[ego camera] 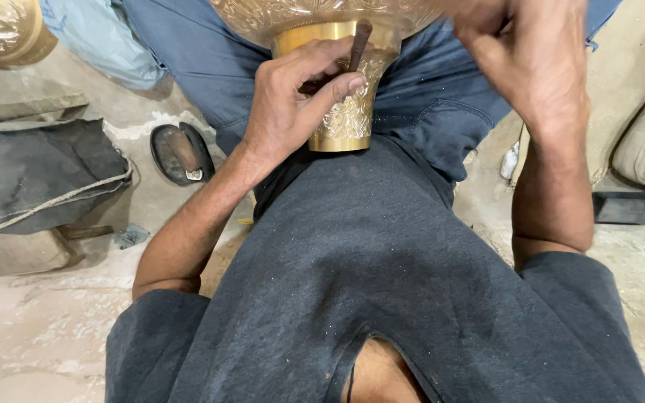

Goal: The person sits on the floor with an engraved brass vessel resting on their lap. They hold a small punch against the vessel's flared base and repeatedly strike it with a wooden mallet, repositioning the punch around the surface to chase the decorative pattern into the metal.

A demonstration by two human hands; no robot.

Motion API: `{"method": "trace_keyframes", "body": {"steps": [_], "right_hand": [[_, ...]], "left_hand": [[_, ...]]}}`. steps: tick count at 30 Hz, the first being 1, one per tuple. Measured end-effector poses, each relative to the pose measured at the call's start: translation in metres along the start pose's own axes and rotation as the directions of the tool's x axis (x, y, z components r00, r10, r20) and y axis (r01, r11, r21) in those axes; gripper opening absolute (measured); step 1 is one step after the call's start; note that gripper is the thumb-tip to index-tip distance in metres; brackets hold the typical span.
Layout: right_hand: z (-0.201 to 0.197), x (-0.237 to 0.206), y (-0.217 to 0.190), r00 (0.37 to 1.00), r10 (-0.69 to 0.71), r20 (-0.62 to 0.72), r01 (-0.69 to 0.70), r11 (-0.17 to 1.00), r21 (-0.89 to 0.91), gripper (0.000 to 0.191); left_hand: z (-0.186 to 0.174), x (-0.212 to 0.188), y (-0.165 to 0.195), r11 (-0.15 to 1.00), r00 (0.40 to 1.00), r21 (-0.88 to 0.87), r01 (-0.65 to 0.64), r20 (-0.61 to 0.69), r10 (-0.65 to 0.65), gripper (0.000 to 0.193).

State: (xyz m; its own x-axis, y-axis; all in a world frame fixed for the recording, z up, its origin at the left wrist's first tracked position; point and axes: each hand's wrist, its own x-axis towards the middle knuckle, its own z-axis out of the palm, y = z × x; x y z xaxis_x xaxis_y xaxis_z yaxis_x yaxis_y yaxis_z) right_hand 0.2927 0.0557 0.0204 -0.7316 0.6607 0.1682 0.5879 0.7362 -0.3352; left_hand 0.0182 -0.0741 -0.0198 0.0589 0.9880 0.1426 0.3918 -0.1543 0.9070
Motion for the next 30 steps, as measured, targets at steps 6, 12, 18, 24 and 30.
{"method": "trace_keyframes", "body": {"steps": [6,12,18,24,30], "right_hand": [[0.01,-0.001,0.002,0.997,0.06,-0.052,-0.054,0.992,0.113,0.026],[0.029,-0.015,0.021,0.981,0.192,0.011,-0.177,0.879,0.442,0.012],[0.036,-0.015,0.019,0.958,0.282,0.058,-0.279,0.859,0.429,0.023],[0.012,0.006,-0.004,0.98,0.199,0.018,-0.195,0.933,0.303,0.024],[-0.006,0.009,-0.012,0.992,-0.123,0.027,0.124,0.989,-0.082,0.039]], "left_hand": [[-0.001,-0.001,0.003,0.999,0.999,-0.022,0.043,0.016,-0.042,0.035],[0.0,0.001,-0.001,0.998,0.998,-0.025,0.058,0.029,-0.058,0.034],[0.001,-0.001,-0.003,1.0,1.0,-0.009,0.014,0.019,-0.014,0.034],[0.003,-0.002,-0.007,0.997,0.997,-0.042,0.066,0.03,-0.065,0.035],[0.004,-0.003,-0.014,1.0,0.999,-0.006,0.009,0.033,-0.009,0.032]]}}
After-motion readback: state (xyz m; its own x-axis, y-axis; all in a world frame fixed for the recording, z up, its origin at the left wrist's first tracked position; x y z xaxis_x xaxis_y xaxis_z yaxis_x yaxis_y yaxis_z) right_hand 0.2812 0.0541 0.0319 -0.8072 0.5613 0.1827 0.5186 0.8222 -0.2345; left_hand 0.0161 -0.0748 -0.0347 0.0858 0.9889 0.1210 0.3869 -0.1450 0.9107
